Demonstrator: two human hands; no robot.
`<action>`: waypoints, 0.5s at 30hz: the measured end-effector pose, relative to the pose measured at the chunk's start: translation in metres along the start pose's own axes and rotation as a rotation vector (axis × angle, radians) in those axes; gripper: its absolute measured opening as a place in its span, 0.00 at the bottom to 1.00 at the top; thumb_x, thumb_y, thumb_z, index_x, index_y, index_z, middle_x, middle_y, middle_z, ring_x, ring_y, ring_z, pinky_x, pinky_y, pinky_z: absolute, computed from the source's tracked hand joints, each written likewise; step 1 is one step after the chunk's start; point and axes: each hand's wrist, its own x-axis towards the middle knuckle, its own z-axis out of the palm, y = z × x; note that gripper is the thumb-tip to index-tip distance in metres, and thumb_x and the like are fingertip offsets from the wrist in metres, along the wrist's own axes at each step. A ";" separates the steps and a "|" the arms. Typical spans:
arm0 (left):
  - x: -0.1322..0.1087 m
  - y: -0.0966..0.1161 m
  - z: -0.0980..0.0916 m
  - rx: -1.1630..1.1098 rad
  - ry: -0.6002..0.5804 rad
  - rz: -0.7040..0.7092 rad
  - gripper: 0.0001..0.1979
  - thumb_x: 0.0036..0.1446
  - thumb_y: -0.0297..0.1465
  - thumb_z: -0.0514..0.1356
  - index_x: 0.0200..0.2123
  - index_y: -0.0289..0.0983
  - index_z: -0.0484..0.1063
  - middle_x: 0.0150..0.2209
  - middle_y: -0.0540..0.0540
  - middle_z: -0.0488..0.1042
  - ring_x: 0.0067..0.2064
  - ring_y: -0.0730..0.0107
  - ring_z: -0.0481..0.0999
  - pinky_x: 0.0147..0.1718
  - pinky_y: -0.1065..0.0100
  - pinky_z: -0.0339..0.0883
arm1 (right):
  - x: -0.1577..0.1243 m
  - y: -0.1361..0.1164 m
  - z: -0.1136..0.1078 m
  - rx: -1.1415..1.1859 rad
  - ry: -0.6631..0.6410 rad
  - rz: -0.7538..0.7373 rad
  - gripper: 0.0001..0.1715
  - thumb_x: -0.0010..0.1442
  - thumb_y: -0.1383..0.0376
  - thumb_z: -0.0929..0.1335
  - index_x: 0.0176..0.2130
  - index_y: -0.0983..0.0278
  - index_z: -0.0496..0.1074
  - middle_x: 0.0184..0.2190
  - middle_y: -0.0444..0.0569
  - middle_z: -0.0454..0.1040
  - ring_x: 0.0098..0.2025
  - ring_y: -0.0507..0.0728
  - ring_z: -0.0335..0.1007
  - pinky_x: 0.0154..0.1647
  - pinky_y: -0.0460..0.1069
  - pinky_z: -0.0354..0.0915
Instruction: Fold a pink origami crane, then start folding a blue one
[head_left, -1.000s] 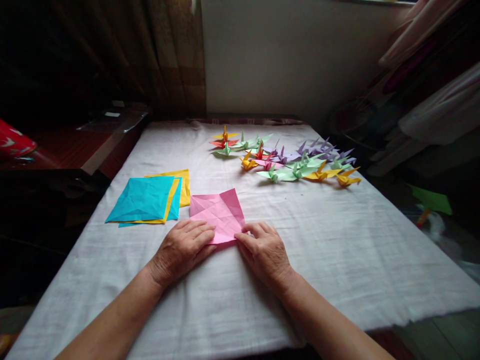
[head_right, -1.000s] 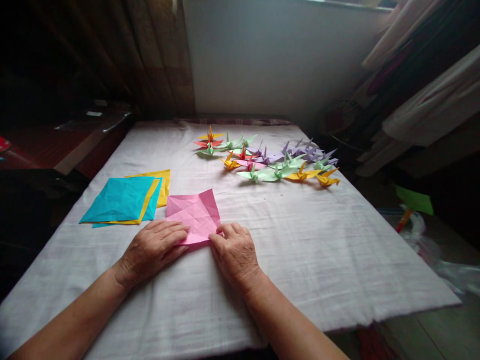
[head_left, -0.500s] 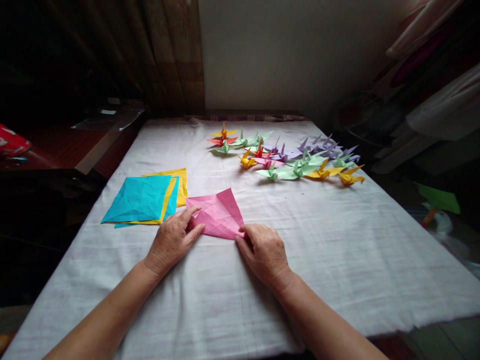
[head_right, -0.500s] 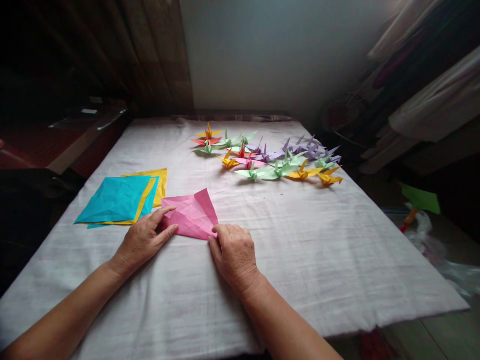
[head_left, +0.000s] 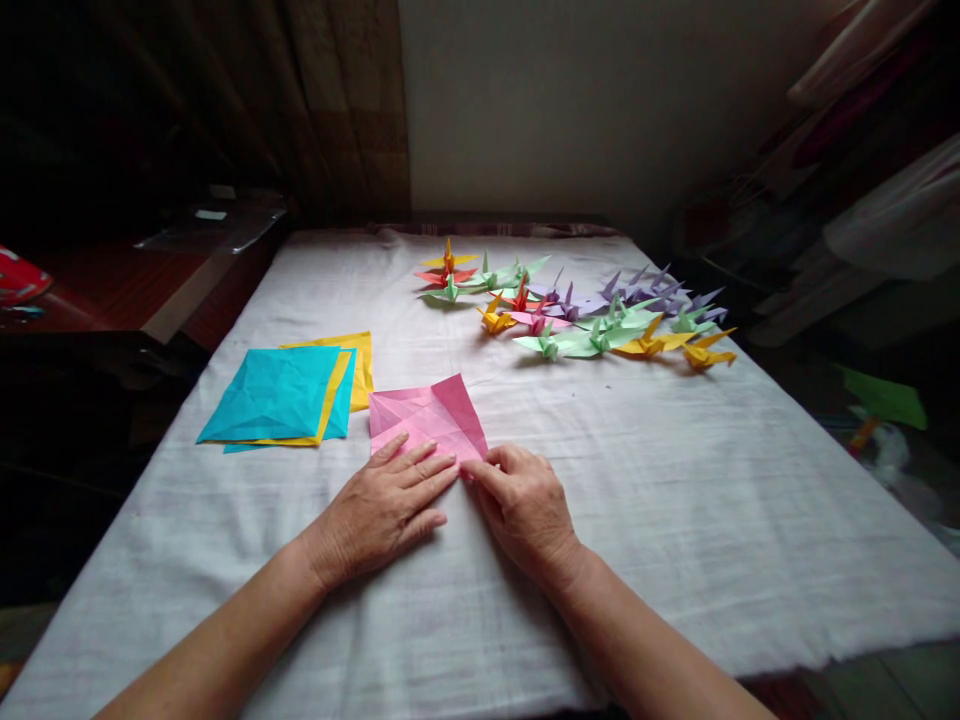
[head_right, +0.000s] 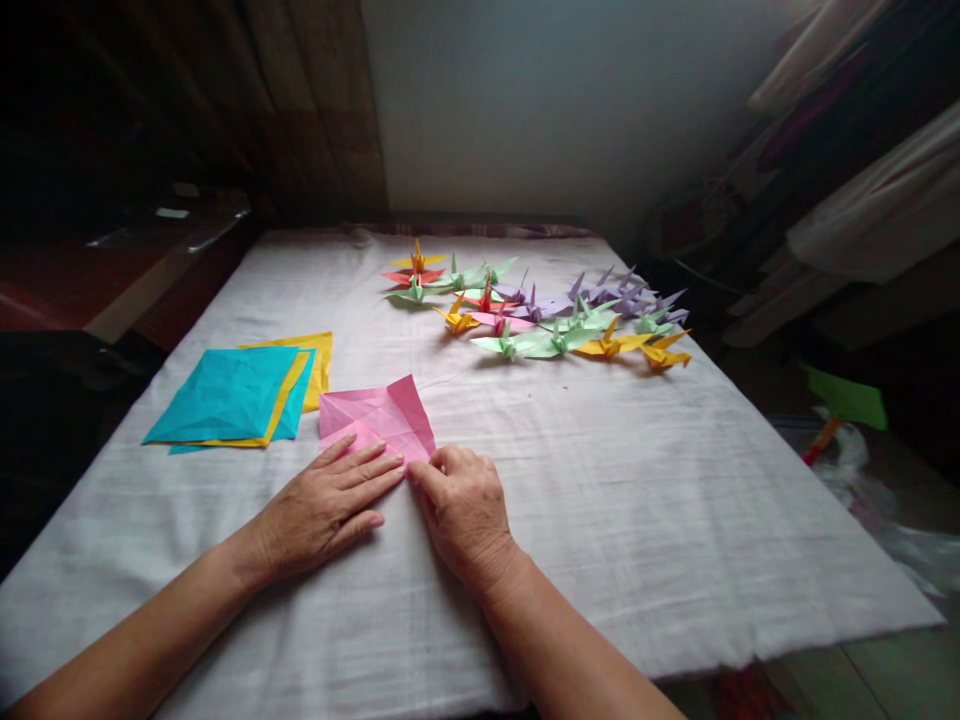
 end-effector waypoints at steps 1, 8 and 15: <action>-0.001 0.000 0.001 -0.004 -0.013 -0.005 0.24 0.69 0.42 0.49 0.64 0.41 0.64 0.60 0.42 0.72 0.62 0.57 0.68 0.67 0.48 0.45 | 0.000 0.000 0.000 0.000 0.005 -0.024 0.09 0.65 0.67 0.67 0.41 0.55 0.76 0.33 0.46 0.74 0.35 0.55 0.67 0.35 0.50 0.54; -0.014 -0.010 -0.005 0.039 0.000 -0.038 0.22 0.70 0.41 0.48 0.62 0.42 0.66 0.58 0.44 0.74 0.63 0.58 0.68 0.67 0.50 0.45 | -0.003 0.003 -0.004 0.008 0.014 -0.027 0.09 0.62 0.68 0.69 0.40 0.55 0.78 0.34 0.47 0.75 0.35 0.55 0.67 0.36 0.50 0.54; -0.043 -0.035 -0.020 0.133 0.011 -0.066 0.20 0.70 0.40 0.49 0.60 0.43 0.69 0.57 0.48 0.76 0.60 0.56 0.72 0.67 0.48 0.45 | -0.007 0.012 -0.008 0.069 0.005 0.006 0.14 0.54 0.73 0.69 0.38 0.57 0.79 0.33 0.46 0.75 0.36 0.56 0.69 0.37 0.51 0.56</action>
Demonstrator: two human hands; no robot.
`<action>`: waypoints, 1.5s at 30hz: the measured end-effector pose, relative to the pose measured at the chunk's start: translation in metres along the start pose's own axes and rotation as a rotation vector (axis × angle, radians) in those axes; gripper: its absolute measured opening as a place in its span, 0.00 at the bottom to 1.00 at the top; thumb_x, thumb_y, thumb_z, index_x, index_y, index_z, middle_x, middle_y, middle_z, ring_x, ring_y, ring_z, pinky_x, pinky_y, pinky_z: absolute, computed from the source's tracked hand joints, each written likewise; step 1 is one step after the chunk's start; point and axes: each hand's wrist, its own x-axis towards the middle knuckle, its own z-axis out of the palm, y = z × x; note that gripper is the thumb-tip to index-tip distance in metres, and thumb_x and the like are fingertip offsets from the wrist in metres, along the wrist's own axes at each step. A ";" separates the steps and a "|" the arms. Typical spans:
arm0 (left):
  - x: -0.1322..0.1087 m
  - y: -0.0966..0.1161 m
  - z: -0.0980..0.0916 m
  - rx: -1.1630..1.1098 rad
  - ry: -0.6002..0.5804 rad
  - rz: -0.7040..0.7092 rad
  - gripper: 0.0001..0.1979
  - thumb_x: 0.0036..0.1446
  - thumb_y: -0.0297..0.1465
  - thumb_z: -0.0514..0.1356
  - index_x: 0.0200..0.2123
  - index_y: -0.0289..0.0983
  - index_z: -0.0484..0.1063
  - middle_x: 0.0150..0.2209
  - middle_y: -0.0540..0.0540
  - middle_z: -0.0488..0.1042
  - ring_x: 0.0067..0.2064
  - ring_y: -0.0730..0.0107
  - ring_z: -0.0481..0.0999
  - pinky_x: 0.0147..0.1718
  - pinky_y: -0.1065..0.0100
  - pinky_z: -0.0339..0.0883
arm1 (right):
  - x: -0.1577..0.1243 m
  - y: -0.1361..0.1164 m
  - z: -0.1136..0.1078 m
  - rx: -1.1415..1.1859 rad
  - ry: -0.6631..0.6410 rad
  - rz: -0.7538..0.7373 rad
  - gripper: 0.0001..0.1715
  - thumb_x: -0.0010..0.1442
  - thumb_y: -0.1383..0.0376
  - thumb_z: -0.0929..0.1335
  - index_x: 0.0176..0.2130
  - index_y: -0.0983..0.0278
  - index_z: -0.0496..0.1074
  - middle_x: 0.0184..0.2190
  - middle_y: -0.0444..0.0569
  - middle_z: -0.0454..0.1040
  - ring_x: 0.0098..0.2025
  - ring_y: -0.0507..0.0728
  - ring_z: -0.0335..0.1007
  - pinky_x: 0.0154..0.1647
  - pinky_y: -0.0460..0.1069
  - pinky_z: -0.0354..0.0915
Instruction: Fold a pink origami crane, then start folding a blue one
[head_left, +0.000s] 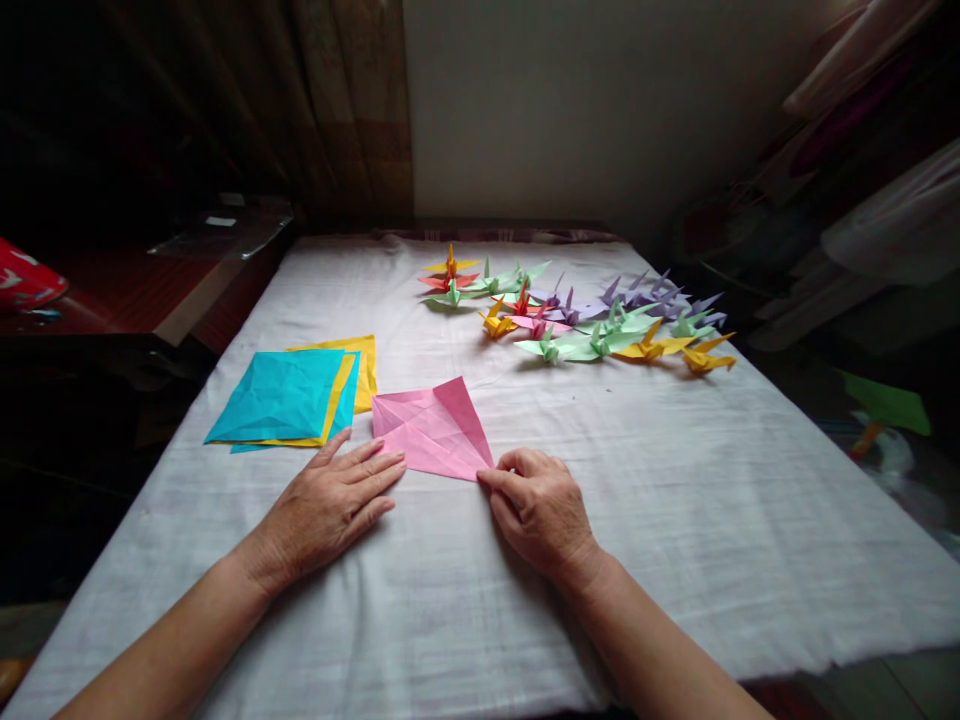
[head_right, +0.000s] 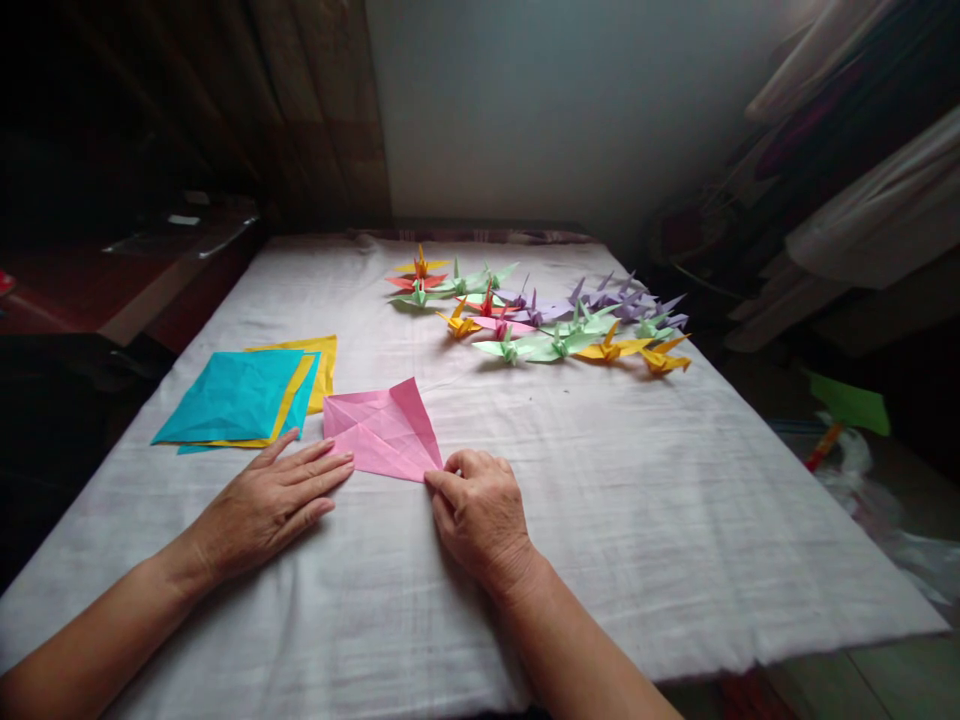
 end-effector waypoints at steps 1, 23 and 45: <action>-0.002 -0.004 -0.002 0.009 0.003 -0.017 0.20 0.70 0.40 0.49 0.59 0.44 0.70 0.56 0.48 0.76 0.60 0.56 0.72 0.66 0.47 0.46 | 0.000 0.001 0.000 0.011 -0.003 0.006 0.14 0.54 0.73 0.69 0.38 0.57 0.79 0.33 0.46 0.75 0.35 0.56 0.69 0.37 0.51 0.57; 0.052 0.017 -0.015 -0.086 0.054 0.059 0.09 0.67 0.27 0.51 0.40 0.38 0.72 0.44 0.46 0.80 0.45 0.67 0.79 0.60 0.53 0.60 | 0.002 -0.002 -0.006 -0.045 -0.003 -0.124 0.24 0.55 0.63 0.71 0.52 0.61 0.74 0.58 0.58 0.70 0.58 0.67 0.65 0.54 0.60 0.60; 0.014 0.002 -0.001 -0.227 0.232 -0.218 0.08 0.62 0.29 0.54 0.43 0.39 0.71 0.43 0.43 0.80 0.44 0.59 0.80 0.47 0.58 0.74 | 0.029 0.033 -0.007 0.122 -0.263 -0.200 0.13 0.62 0.69 0.64 0.42 0.57 0.76 0.45 0.46 0.81 0.56 0.61 0.71 0.61 0.60 0.51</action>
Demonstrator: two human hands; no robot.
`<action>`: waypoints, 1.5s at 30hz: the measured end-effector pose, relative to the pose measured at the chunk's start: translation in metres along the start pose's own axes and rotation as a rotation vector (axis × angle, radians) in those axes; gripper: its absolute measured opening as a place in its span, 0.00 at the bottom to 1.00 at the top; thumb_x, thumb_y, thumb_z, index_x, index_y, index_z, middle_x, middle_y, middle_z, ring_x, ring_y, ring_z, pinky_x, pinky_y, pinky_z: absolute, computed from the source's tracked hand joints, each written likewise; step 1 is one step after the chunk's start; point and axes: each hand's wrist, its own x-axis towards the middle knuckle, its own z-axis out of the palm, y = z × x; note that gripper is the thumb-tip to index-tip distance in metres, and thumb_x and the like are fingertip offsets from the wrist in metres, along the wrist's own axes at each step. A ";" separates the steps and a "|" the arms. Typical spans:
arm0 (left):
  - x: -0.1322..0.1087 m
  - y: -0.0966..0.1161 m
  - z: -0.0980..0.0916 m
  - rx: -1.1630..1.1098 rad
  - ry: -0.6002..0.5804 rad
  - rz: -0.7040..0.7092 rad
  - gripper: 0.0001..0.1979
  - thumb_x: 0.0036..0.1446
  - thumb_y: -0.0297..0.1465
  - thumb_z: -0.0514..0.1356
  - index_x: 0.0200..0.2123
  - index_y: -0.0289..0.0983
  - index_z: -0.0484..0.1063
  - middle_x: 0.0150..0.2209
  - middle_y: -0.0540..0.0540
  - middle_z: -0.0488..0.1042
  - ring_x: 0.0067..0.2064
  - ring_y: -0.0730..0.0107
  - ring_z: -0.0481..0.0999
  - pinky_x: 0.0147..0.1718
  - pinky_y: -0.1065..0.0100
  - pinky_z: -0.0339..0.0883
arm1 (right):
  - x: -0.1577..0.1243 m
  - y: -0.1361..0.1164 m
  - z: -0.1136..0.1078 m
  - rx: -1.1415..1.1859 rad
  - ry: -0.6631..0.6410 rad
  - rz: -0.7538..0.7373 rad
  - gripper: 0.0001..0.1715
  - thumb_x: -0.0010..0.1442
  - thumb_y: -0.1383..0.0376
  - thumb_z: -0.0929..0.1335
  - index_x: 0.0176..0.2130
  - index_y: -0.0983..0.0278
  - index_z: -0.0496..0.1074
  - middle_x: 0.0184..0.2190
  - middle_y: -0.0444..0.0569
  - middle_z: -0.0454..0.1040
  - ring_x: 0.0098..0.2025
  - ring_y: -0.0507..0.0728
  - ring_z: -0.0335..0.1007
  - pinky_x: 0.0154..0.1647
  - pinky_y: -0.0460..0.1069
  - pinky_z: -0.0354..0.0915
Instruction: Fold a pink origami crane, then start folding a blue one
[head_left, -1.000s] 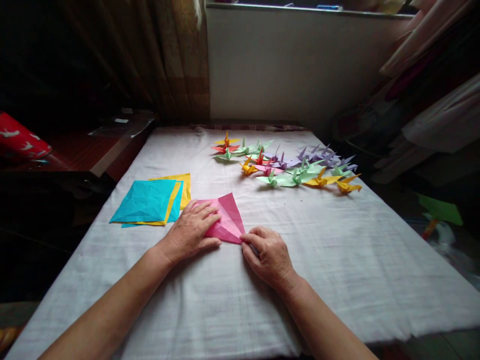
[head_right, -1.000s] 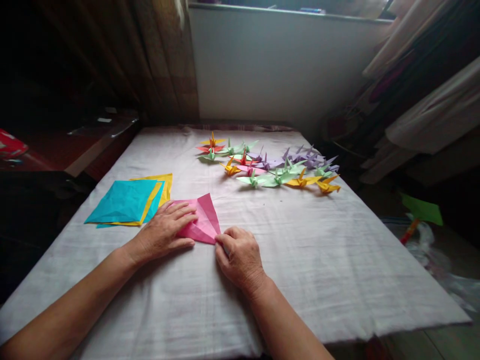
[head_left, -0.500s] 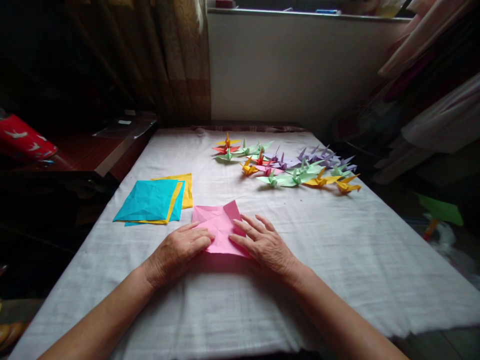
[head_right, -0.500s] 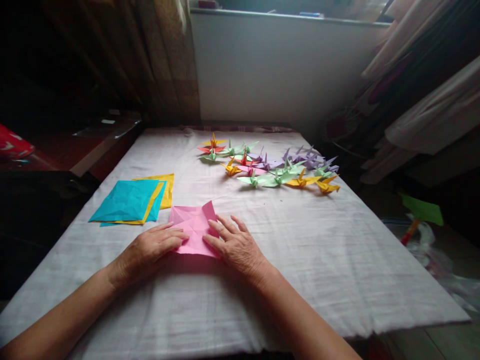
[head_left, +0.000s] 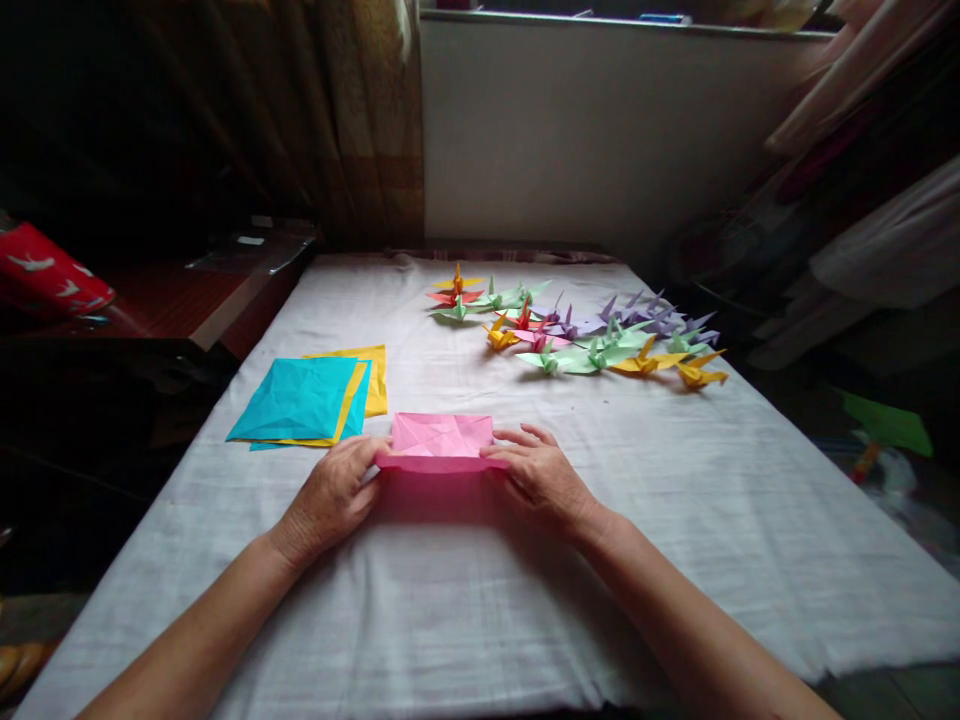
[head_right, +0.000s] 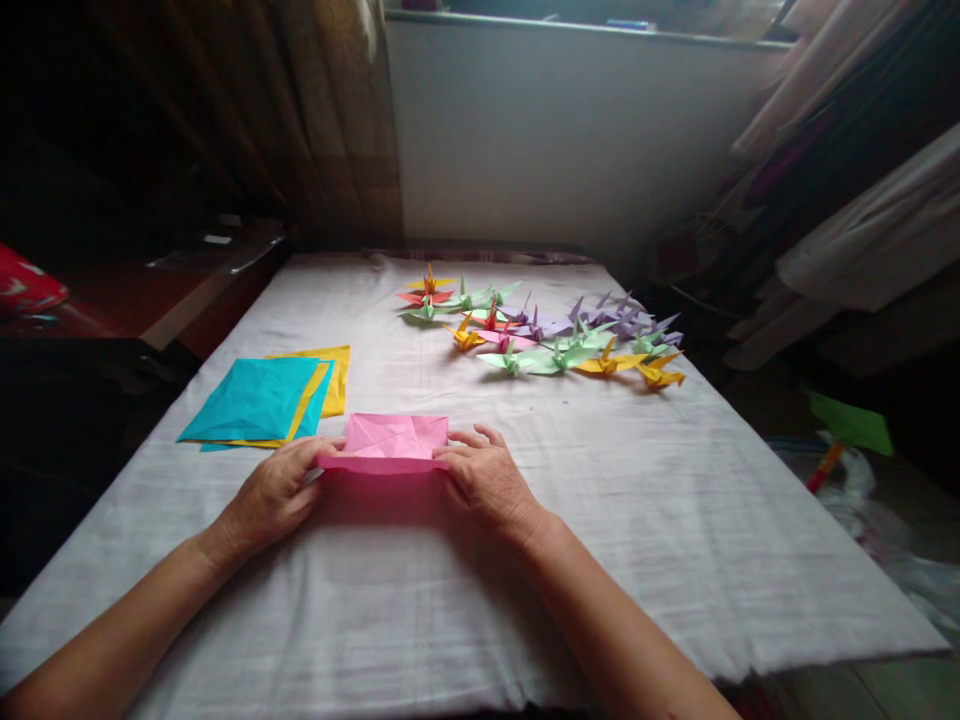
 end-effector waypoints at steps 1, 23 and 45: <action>0.004 0.002 -0.001 -0.002 0.005 -0.015 0.08 0.63 0.29 0.53 0.42 0.39 0.71 0.42 0.43 0.80 0.43 0.60 0.80 0.44 0.60 0.75 | 0.002 0.002 0.000 0.002 0.009 0.012 0.12 0.62 0.69 0.64 0.40 0.58 0.76 0.43 0.46 0.82 0.55 0.60 0.71 0.61 0.60 0.52; 0.005 0.008 0.003 0.054 -0.007 -0.189 0.09 0.65 0.36 0.54 0.45 0.39 0.67 0.28 0.51 0.76 0.31 0.63 0.77 0.32 0.65 0.70 | 0.006 -0.011 0.002 0.055 0.135 0.261 0.15 0.63 0.65 0.65 0.25 0.61 0.70 0.24 0.44 0.74 0.31 0.54 0.68 0.40 0.51 0.57; 0.000 0.048 0.042 0.236 -0.264 0.125 0.35 0.66 0.49 0.51 0.69 0.37 0.53 0.67 0.40 0.61 0.68 0.55 0.59 0.67 0.52 0.45 | 0.004 -0.018 0.019 -0.064 0.297 0.321 0.09 0.62 0.63 0.67 0.43 0.62 0.71 0.38 0.50 0.75 0.42 0.61 0.68 0.46 0.55 0.59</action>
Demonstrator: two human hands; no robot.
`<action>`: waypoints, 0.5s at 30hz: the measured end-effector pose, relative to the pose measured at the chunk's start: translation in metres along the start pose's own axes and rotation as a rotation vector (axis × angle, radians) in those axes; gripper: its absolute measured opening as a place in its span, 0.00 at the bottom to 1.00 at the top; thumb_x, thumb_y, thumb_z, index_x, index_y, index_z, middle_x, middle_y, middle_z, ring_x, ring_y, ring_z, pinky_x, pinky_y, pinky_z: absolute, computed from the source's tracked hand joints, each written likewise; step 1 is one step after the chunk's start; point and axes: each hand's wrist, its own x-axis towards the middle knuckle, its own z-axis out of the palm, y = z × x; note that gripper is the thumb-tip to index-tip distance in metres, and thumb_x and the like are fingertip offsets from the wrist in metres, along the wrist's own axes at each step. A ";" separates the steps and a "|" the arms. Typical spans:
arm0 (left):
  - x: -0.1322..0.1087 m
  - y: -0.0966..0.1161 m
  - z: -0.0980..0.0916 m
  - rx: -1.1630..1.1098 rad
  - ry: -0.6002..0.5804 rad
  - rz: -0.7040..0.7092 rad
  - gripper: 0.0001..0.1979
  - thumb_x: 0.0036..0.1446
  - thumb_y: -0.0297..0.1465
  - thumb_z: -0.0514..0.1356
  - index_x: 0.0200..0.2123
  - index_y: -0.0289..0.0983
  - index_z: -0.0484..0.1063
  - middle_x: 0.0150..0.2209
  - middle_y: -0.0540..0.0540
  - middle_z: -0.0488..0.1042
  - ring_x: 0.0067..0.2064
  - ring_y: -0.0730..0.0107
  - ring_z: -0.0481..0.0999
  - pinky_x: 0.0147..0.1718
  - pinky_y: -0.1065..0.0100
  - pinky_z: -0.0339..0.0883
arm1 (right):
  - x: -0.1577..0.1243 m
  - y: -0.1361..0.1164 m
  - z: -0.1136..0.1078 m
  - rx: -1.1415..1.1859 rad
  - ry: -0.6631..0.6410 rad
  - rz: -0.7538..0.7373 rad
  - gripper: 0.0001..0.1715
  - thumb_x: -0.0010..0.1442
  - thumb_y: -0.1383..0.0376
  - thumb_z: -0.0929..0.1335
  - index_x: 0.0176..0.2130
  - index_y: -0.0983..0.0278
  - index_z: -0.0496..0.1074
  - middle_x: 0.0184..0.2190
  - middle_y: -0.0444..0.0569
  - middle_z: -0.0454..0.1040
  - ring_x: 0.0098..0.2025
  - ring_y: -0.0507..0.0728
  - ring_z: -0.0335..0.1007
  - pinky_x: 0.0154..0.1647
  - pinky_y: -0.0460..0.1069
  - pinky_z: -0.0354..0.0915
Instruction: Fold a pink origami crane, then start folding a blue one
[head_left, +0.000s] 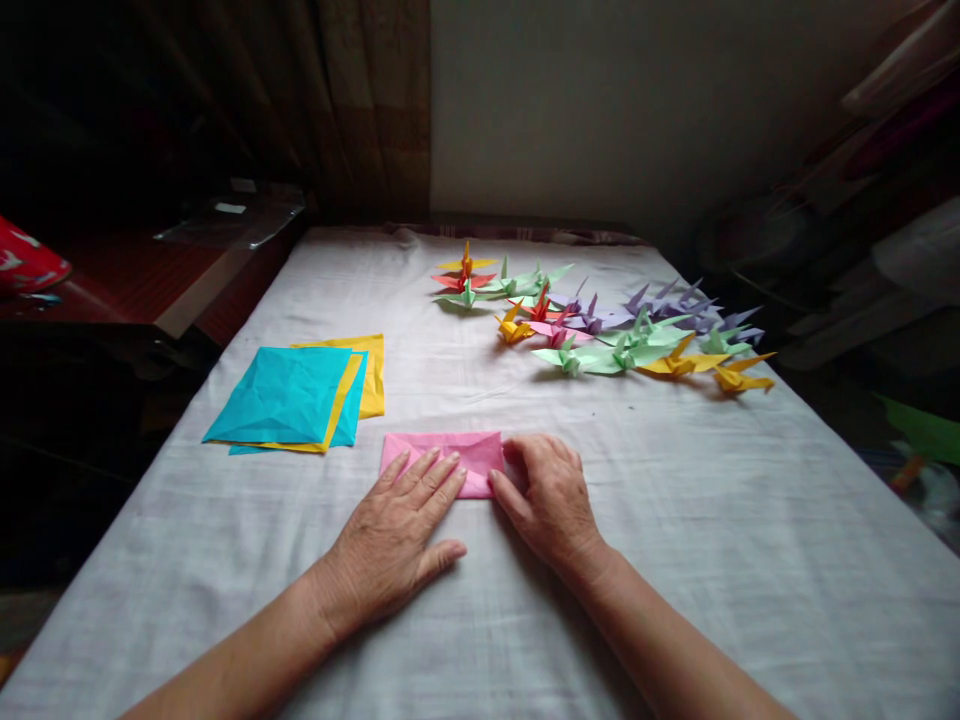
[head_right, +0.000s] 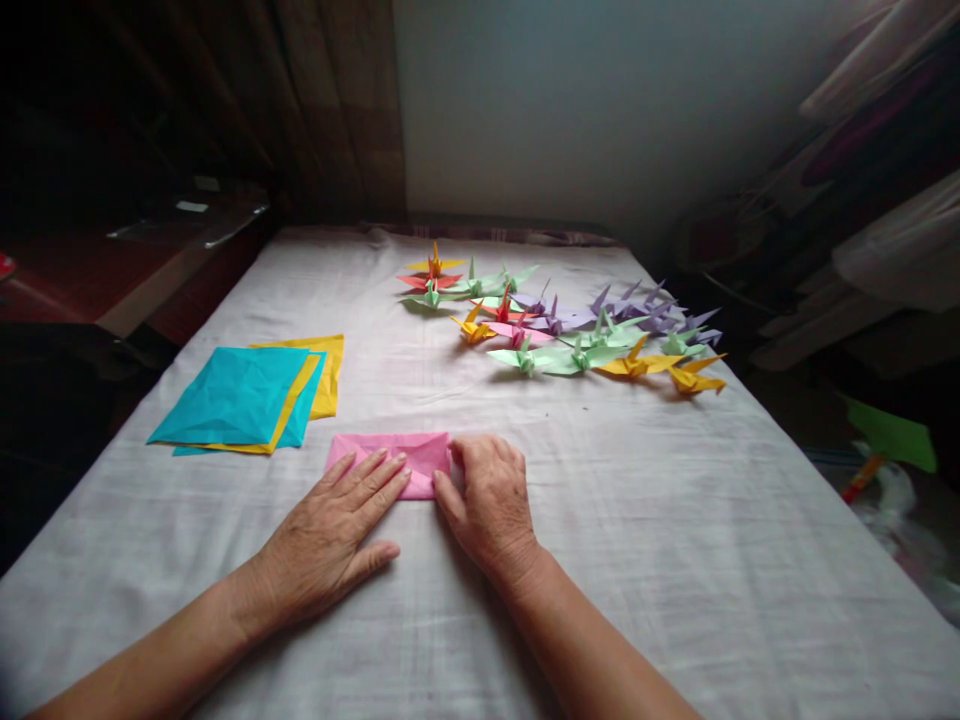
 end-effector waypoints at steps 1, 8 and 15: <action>0.000 0.000 0.000 0.006 0.004 -0.003 0.35 0.66 0.49 0.51 0.69 0.37 0.54 0.67 0.40 0.62 0.67 0.55 0.59 0.67 0.53 0.45 | -0.001 0.000 0.000 -0.004 0.015 -0.015 0.14 0.62 0.63 0.66 0.48 0.63 0.70 0.42 0.53 0.76 0.46 0.62 0.69 0.48 0.56 0.60; -0.001 0.006 0.000 0.020 0.022 -0.047 0.34 0.66 0.50 0.49 0.68 0.37 0.55 0.66 0.40 0.64 0.66 0.55 0.61 0.66 0.55 0.49 | -0.002 -0.001 0.001 -0.109 -0.060 -0.126 0.17 0.64 0.65 0.65 0.52 0.58 0.74 0.60 0.56 0.67 0.62 0.67 0.60 0.58 0.61 0.58; -0.001 0.008 -0.001 0.013 0.016 -0.059 0.34 0.66 0.49 0.50 0.69 0.37 0.54 0.66 0.40 0.63 0.67 0.55 0.60 0.67 0.53 0.47 | -0.001 -0.002 0.001 -0.109 -0.101 -0.127 0.17 0.65 0.66 0.64 0.51 0.57 0.75 0.58 0.55 0.71 0.61 0.66 0.63 0.58 0.62 0.60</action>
